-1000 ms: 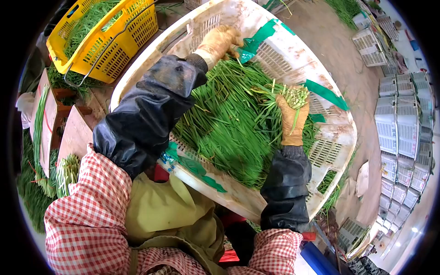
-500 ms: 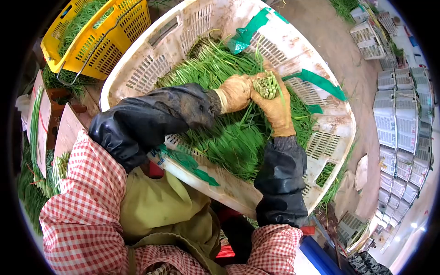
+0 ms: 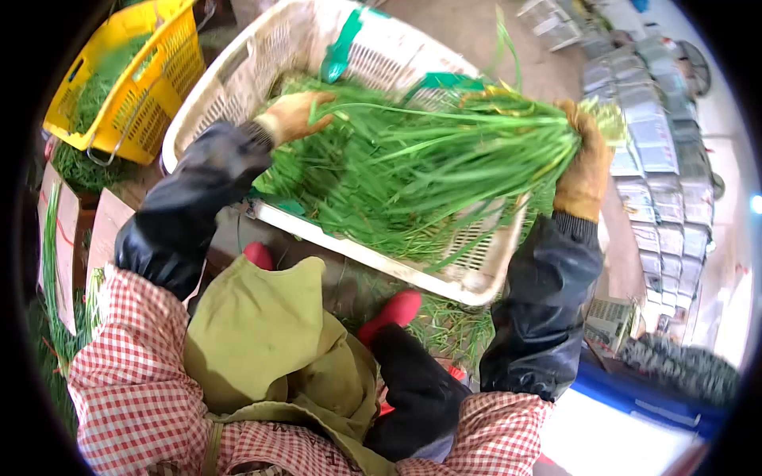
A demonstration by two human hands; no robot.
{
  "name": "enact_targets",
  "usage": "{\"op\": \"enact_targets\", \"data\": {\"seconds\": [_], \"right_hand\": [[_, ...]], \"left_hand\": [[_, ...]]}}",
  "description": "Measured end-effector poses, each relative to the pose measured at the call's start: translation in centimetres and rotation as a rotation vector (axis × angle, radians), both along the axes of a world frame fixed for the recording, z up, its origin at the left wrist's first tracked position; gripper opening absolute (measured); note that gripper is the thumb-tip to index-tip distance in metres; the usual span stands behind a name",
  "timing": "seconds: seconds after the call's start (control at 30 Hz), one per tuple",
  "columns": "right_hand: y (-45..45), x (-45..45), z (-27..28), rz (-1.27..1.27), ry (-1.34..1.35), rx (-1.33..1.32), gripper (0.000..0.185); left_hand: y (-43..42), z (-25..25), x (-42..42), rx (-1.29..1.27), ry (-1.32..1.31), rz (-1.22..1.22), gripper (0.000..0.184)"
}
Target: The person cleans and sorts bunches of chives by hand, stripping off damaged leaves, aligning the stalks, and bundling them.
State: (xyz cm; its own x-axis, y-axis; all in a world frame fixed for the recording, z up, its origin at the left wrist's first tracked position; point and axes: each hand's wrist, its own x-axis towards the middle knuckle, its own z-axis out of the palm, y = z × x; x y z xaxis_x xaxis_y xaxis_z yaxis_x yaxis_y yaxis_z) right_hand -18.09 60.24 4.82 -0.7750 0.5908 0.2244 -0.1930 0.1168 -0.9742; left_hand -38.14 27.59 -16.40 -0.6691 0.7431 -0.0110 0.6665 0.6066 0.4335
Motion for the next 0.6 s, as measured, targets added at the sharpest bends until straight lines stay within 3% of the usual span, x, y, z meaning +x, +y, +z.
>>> {"op": "enact_targets", "data": {"seconds": [0.07, 0.1, 0.13, 0.2, 0.27, 0.3, 0.37, 0.43, 0.47, 0.5, 0.53, 0.6], "right_hand": [[-0.5, 5.9, 4.3, -0.121, 0.067, 0.048, 0.033], [-0.4, 8.7, 5.5, -0.16, 0.11, 0.097, 0.032], [-0.1, 11.8, 6.8, -0.208, 0.093, 0.178, 0.031], [-1.7, 16.7, 9.8, -0.278, 0.059, 0.301, 0.03], [-4.0, 20.4, 11.8, -0.298, 0.083, 0.355, 0.029], [-4.0, 21.7, 11.6, -0.237, 0.152, 0.277, 0.03], [-6.2, 23.4, 12.8, -0.173, 0.226, 0.203, 0.031], [-9.9, 25.7, 14.7, -0.282, 0.207, 0.184, 0.028], [-9.2, 26.7, 14.9, -0.221, 0.213, 0.216, 0.025], [-9.3, 27.8, 15.8, -0.247, 0.168, 0.301, 0.015], [-9.7, 28.6, 16.9, -0.259, 0.124, 0.38, 0.011], [-12.3, 29.6, 18.8, -0.197, 0.164, 0.091, 0.013]], "left_hand": [[-3.9, 7.3, 4.8, 0.275, -0.17, -0.026, 0.038], [-6.7, 8.0, 7.0, 0.414, -0.223, -0.087, 0.036], [-9.7, 10.4, 9.7, 0.459, -0.399, -0.188, 0.043], [-16.1, 14.6, 16.3, 0.304, -0.881, -0.08, 0.054], [-20.3, 16.1, 21.4, 0.174, -1.104, 0.049, 0.074], [-21.2, 17.8, 25.2, 0.268, -1.122, 0.172, 0.075], [-21.9, 16.5, 28.4, 0.325, -0.627, 0.195, 0.06], [-21.6, 14.3, 29.0, 0.566, -0.33, 0.288, 0.043], [-21.1, 15.5, 29.6, 0.753, -0.171, 0.229, 0.028], [-20.9, 16.6, 29.5, 0.762, -0.076, 0.169, 0.024], [-20.1, 19.4, 30.2, 0.868, -0.163, 0.09, 0.022], [-18.7, 24.6, 31.7, 0.603, -0.155, -0.078, 0.03]]}}
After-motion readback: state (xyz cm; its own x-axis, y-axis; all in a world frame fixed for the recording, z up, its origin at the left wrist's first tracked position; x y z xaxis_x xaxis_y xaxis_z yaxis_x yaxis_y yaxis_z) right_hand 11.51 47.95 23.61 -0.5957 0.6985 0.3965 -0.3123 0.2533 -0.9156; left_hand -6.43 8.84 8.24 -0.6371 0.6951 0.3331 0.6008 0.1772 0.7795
